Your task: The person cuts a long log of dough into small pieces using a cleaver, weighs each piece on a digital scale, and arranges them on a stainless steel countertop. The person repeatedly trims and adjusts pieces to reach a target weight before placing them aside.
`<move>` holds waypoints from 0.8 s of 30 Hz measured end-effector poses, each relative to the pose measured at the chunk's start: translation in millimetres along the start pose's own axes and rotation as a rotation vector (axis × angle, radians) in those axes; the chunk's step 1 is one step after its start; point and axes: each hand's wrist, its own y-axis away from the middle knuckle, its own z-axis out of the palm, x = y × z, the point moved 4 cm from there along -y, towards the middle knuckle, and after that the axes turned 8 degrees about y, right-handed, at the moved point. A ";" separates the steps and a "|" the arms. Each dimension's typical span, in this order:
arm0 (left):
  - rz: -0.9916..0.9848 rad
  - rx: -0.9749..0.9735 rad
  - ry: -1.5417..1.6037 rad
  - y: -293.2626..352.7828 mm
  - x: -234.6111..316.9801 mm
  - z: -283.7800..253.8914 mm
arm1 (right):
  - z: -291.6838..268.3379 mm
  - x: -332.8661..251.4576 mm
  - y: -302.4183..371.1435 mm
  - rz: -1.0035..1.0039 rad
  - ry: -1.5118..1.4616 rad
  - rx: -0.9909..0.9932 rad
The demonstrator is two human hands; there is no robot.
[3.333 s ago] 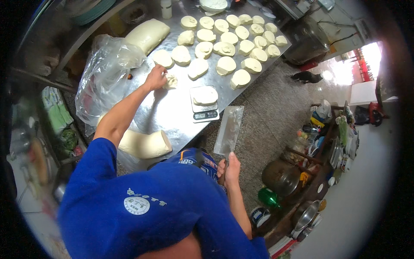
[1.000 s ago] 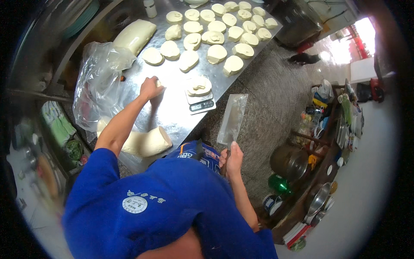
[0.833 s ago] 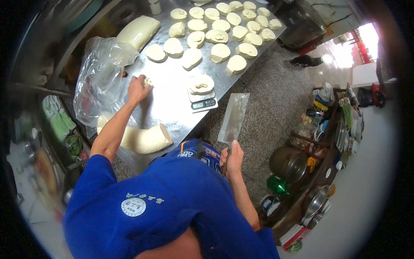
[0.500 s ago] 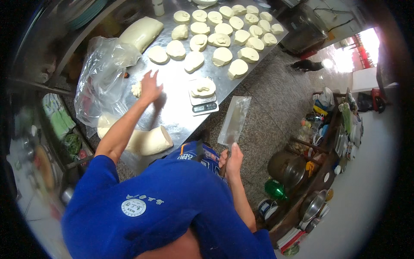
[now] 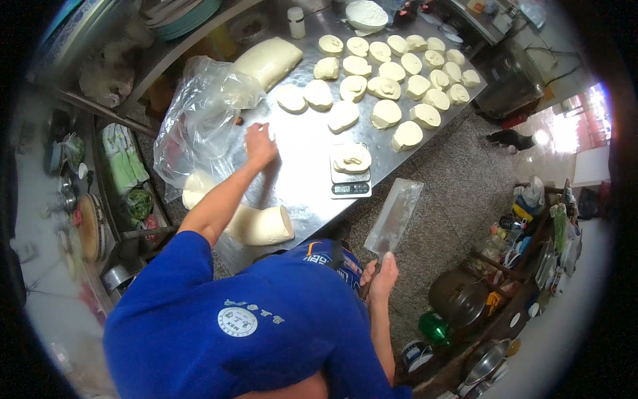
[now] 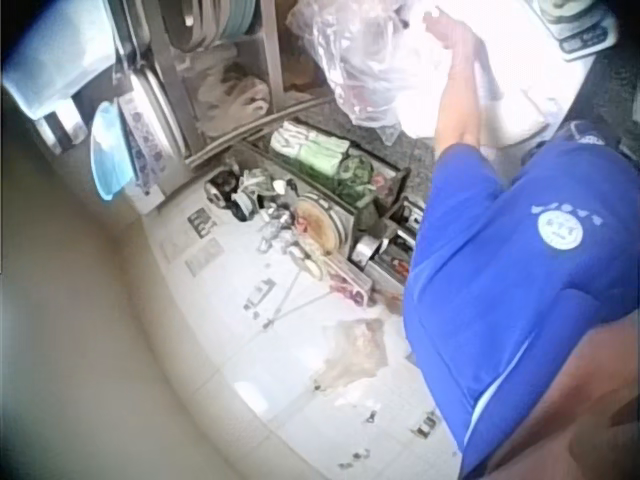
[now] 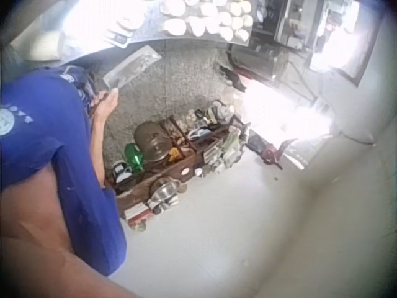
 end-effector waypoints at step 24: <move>-0.033 -0.162 0.190 5.0 -82.2 -46.8 | 25.3 7.5 -8.7 0.007 0.132 -0.131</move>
